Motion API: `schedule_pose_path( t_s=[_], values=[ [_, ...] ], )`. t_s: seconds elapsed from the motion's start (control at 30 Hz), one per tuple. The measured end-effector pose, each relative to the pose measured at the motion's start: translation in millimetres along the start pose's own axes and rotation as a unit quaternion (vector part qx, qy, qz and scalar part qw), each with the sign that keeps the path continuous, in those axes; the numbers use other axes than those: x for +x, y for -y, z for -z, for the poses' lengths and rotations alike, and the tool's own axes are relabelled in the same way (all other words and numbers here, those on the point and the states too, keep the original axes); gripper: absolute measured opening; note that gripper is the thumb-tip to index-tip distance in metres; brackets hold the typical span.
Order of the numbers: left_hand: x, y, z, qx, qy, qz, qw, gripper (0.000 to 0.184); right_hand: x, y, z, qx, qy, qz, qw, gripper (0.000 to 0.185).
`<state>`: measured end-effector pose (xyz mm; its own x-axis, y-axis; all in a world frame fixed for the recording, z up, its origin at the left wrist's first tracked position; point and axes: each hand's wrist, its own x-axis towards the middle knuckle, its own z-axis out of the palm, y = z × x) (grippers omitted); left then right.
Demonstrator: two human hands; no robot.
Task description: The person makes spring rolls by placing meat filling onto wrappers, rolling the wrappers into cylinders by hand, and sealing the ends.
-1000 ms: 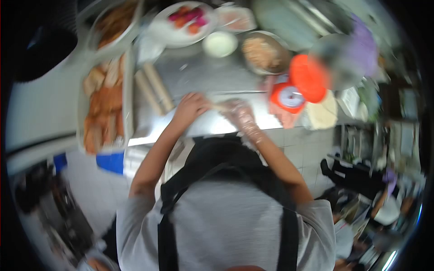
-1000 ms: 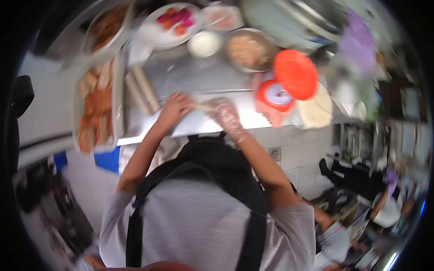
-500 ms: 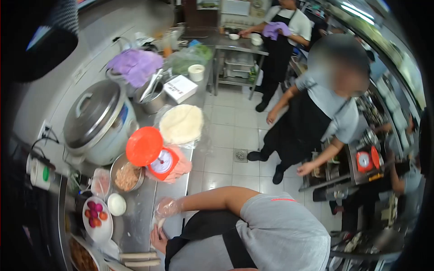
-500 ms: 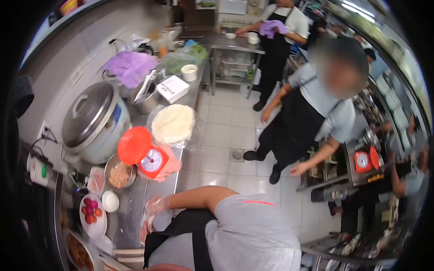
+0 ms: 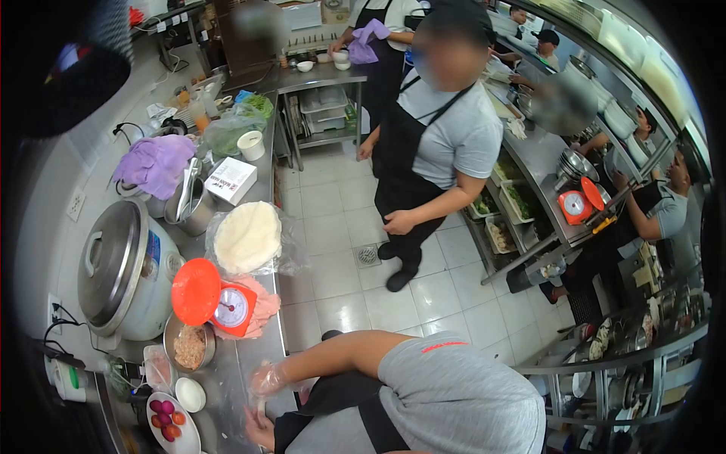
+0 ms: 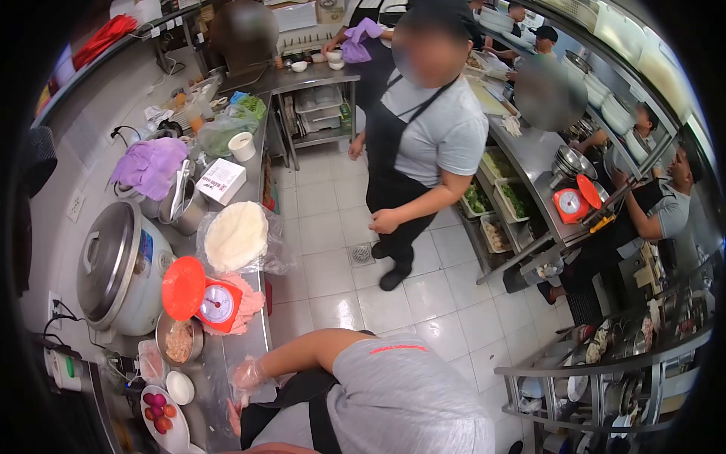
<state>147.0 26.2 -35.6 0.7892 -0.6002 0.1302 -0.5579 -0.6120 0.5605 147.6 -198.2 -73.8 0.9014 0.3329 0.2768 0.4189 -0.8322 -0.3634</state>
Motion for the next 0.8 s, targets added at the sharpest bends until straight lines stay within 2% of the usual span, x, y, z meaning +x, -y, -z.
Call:
schedule_pose_path(
  t_s=[0.03,0.1,0.17,0.27,0.33,0.43,0.53,0.57,0.67,0.8],
  values=[
    [-3.7,0.0,-1.7,0.060,-0.006,-0.036,0.998,0.057,1.6,0.1,-5.5,0.005,0.021,-0.032,0.999,0.018],
    [-7.9,2.7,-11.2,0.085,-0.061,-0.081,0.991,0.057,-2.1,1.3,3.7,0.014,0.055,-0.039,0.998,0.019],
    [-14.0,35.8,-41.9,0.015,-0.160,-0.098,0.982,0.057,-5.1,4.1,13.2,0.035,0.057,-0.031,0.997,0.022],
    [-11.0,48.2,-52.0,0.010,-0.201,-0.115,0.973,0.058,-7.0,2.1,14.2,0.060,0.021,0.009,0.998,0.020],
    [-10.0,36.7,-42.8,-0.014,-0.184,-0.094,0.978,0.056,-6.9,0.4,15.0,0.049,0.008,0.041,0.998,0.014],
    [-8.8,28.3,-32.0,-0.031,-0.139,-0.026,0.989,0.052,-10.2,-1.3,10.7,-0.040,-0.057,0.073,0.995,0.016],
    [-5.3,23.5,-21.2,-0.049,-0.103,0.034,0.993,0.049,-7.9,4.7,18.9,0.048,-0.077,0.037,0.995,0.017],
    [-2.8,20.9,-18.9,-0.057,-0.094,0.050,0.993,0.049,-8.1,7.3,23.7,0.036,-0.080,0.040,0.995,0.017],
    [4.6,17.6,-13.8,-0.193,-0.086,0.096,0.973,0.049,-5.3,10.7,16.1,0.028,-0.077,0.039,0.996,0.016],
    [8.5,11.0,-4.1,-0.232,-0.060,0.114,0.964,0.052,-3.2,-0.1,-4.1,0.048,-0.052,0.035,0.997,0.016]
  ],
)
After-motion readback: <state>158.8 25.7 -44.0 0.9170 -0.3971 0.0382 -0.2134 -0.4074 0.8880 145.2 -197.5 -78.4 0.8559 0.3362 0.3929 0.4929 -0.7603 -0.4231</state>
